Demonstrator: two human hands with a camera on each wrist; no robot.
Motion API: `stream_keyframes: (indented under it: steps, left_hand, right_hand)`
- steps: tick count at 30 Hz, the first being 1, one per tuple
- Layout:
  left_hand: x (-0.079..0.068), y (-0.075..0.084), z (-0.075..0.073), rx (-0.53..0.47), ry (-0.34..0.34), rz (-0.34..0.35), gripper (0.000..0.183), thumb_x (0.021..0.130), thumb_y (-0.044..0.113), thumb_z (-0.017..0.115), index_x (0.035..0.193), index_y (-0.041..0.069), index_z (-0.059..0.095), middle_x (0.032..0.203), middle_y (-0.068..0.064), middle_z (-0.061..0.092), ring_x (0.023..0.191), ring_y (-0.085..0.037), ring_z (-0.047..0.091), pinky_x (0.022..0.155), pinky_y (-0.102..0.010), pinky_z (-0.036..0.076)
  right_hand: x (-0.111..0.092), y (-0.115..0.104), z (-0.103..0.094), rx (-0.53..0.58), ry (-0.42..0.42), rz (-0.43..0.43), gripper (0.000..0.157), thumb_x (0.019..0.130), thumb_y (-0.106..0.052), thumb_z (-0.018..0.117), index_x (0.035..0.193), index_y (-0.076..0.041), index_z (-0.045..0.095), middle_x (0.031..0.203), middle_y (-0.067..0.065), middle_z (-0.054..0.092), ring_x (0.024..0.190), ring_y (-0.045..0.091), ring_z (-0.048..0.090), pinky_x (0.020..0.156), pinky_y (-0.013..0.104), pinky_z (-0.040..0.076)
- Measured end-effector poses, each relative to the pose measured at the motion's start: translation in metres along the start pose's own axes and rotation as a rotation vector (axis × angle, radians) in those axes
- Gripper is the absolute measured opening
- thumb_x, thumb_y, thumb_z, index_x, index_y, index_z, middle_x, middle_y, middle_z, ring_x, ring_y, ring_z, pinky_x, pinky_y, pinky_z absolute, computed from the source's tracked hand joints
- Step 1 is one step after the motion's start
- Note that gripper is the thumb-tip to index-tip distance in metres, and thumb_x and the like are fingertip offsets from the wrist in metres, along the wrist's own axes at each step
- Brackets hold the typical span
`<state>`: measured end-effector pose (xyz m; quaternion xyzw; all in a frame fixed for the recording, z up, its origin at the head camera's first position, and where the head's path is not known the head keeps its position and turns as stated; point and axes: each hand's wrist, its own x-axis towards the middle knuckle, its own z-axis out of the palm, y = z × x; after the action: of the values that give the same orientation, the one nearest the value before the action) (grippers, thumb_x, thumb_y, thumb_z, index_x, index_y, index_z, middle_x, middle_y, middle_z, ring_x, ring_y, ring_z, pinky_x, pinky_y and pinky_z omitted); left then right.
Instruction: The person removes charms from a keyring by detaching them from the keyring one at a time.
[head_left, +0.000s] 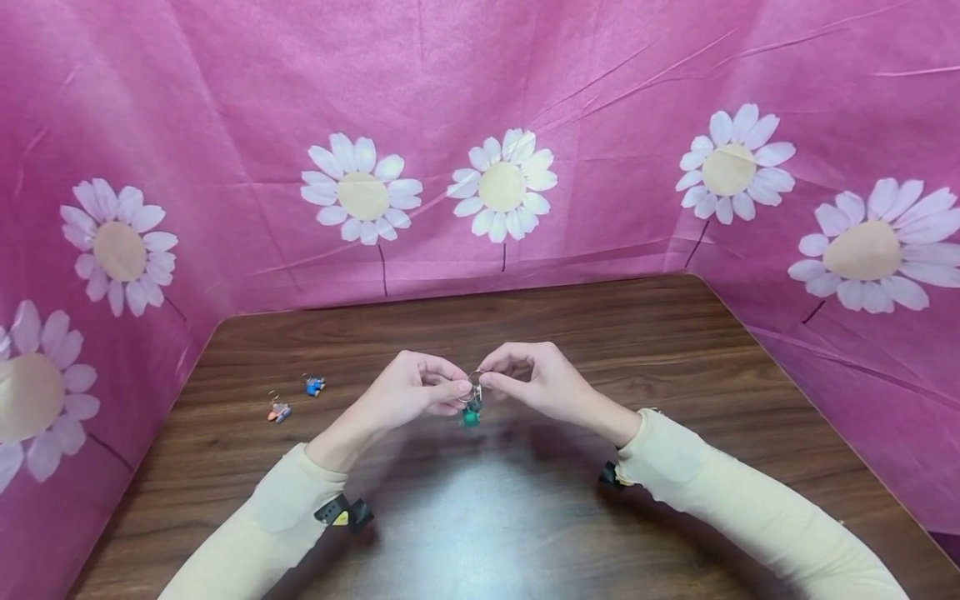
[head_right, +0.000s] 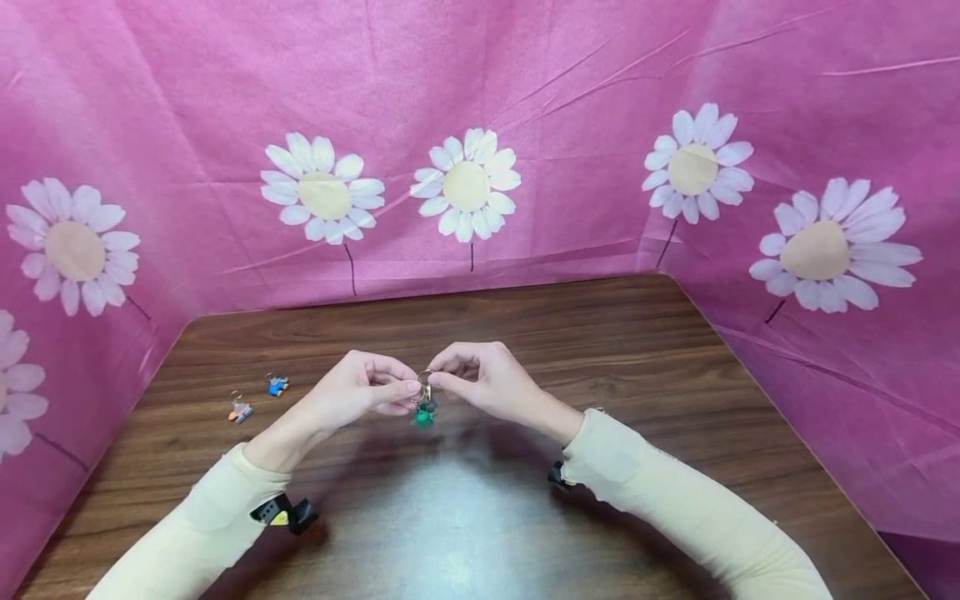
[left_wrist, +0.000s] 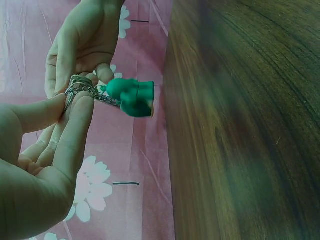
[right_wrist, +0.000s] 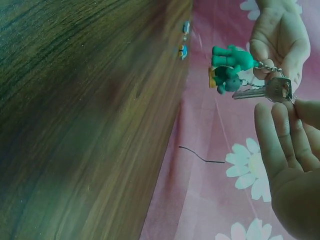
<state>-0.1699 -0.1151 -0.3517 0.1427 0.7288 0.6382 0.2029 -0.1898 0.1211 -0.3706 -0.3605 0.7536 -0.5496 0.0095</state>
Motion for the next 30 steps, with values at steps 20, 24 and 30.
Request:
stream_keyframes:
  steps: [20, 24, 30]
  left_hand:
    - [0.003, 0.002, -0.001, 0.03, 0.044, 0.036, 0.018, 0.095, 0.009, 0.073, 0.105, -0.006, 0.073, 0.094, -0.017, 0.074, 0.086, -0.023, 0.073, 0.08, -0.042, 0.061]
    - [0.003, 0.001, -0.001, 0.012, 0.051, 0.036, 0.019, 0.096, 0.007, 0.071, 0.106, -0.009, 0.071, 0.095, -0.018, 0.074, 0.086, -0.022, 0.073, 0.081, -0.042, 0.06]
    - [0.003, -0.001, 0.0, -0.002, 0.049, 0.011, 0.018, 0.095, 0.006, 0.071, 0.106, -0.009, 0.071, 0.093, -0.017, 0.074, 0.084, -0.021, 0.073, 0.082, -0.046, 0.059]
  right_hand:
    - [0.003, 0.007, -0.002, -0.084, -0.08, 0.042, 0.006, 0.097, -0.012, 0.07, 0.1, -0.009, 0.074, 0.085, 0.0, 0.074, 0.07, 0.018, 0.07, 0.063, 0.03, 0.058]
    - [0.002, 0.008, -0.002, 0.077, -0.094, 0.111, 0.008, 0.098, -0.007, 0.068, 0.102, -0.004, 0.073, 0.091, 0.006, 0.074, 0.078, 0.034, 0.073, 0.071, 0.04, 0.062]
    - [0.002, 0.006, -0.001, 0.044, -0.014, 0.024, 0.01, 0.095, -0.008, 0.072, 0.104, -0.006, 0.076, 0.093, 0.002, 0.076, 0.078, 0.03, 0.073, 0.07, 0.037, 0.061]
